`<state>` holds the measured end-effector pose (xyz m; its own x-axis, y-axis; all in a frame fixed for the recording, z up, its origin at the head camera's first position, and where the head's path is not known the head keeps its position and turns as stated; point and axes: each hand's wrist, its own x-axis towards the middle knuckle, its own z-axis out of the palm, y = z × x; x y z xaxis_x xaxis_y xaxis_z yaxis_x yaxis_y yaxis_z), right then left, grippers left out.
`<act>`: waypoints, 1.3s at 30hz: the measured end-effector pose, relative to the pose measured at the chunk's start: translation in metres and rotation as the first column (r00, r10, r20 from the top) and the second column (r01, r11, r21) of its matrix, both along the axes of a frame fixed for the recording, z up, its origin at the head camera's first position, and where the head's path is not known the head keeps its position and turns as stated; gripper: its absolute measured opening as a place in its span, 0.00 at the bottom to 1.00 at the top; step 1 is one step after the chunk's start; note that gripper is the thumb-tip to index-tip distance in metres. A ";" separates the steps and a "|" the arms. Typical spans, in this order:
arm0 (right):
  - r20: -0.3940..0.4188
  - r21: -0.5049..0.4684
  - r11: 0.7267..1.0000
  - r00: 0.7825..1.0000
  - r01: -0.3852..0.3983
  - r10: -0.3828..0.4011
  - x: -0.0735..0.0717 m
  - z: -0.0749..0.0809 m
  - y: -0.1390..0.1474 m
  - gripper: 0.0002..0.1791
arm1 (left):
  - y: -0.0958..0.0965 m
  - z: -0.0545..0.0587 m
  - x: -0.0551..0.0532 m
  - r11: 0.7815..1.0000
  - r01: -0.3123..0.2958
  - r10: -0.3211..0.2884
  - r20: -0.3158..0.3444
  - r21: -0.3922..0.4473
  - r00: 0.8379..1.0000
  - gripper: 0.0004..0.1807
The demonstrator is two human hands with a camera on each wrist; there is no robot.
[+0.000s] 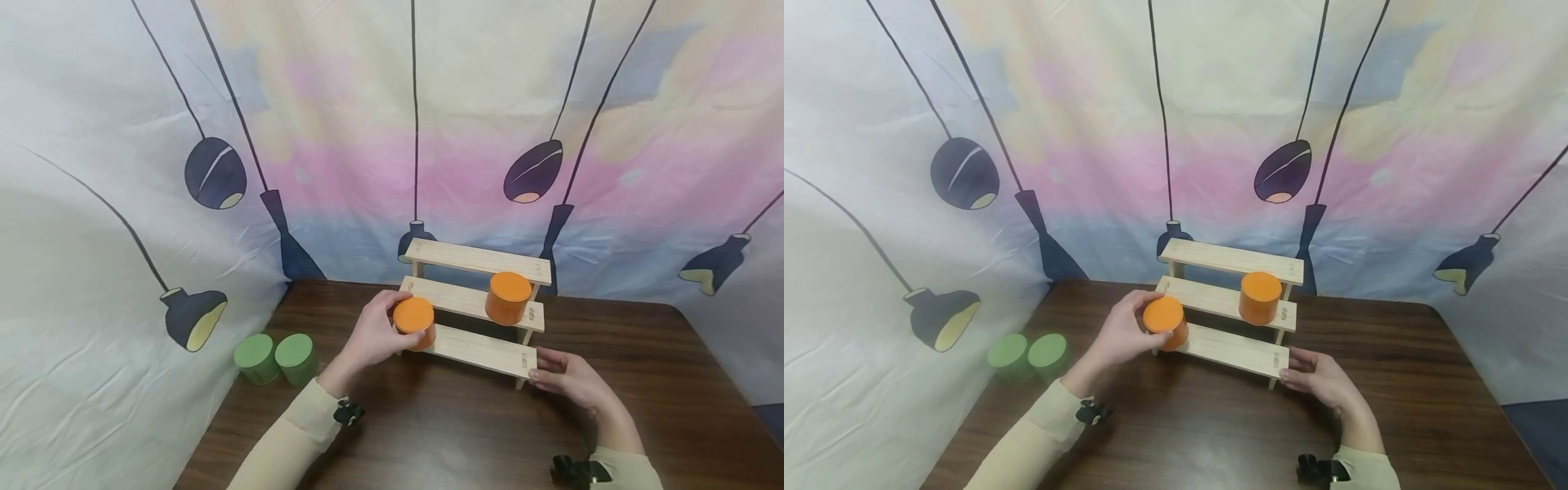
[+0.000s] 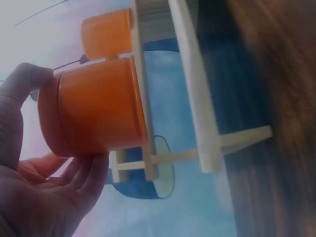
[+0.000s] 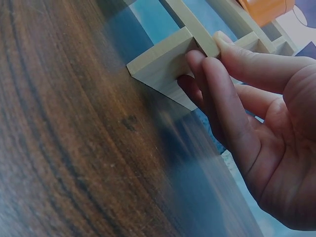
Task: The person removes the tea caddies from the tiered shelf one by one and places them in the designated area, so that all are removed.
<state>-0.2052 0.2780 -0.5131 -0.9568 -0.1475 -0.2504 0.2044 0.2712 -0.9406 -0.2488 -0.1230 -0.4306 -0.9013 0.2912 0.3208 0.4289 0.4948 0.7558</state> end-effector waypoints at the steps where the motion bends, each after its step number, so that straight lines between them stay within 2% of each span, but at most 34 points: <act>1: -0.001 0.003 1.000 1.000 -0.002 0.002 0.000 0.000 0.000 0.45 | -0.002 -0.002 0.001 1.000 -0.001 0.001 0.000 -0.002 1.000 0.38; 12: 0.004 0.001 1.000 1.000 -0.013 0.013 0.000 0.001 0.001 0.45 | -0.027 -0.024 0.017 0.998 -0.059 0.059 0.019 -0.009 0.998 0.36; 19: -0.002 0.004 1.000 1.000 -0.018 0.018 -0.001 0.000 0.002 0.44 | -0.036 -0.033 0.023 0.995 -0.089 0.091 0.036 -0.035 0.995 0.37; 26: 0.006 0.015 1.000 1.000 -0.016 0.016 0.000 0.002 0.002 0.45 | -0.045 -0.034 0.027 0.991 -0.116 0.118 0.025 -0.065 0.993 0.37; 32: 0.011 0.007 1.000 1.000 -0.019 0.019 0.000 0.002 0.004 0.46 | -0.058 -0.032 0.028 0.984 -0.129 0.129 -0.006 -0.123 0.992 0.39; 39: 0.015 0.008 1.000 1.000 -0.028 0.027 0.000 0.002 0.004 0.47 | -0.075 -0.030 0.029 0.961 -0.125 0.121 -0.031 -0.246 0.992 0.43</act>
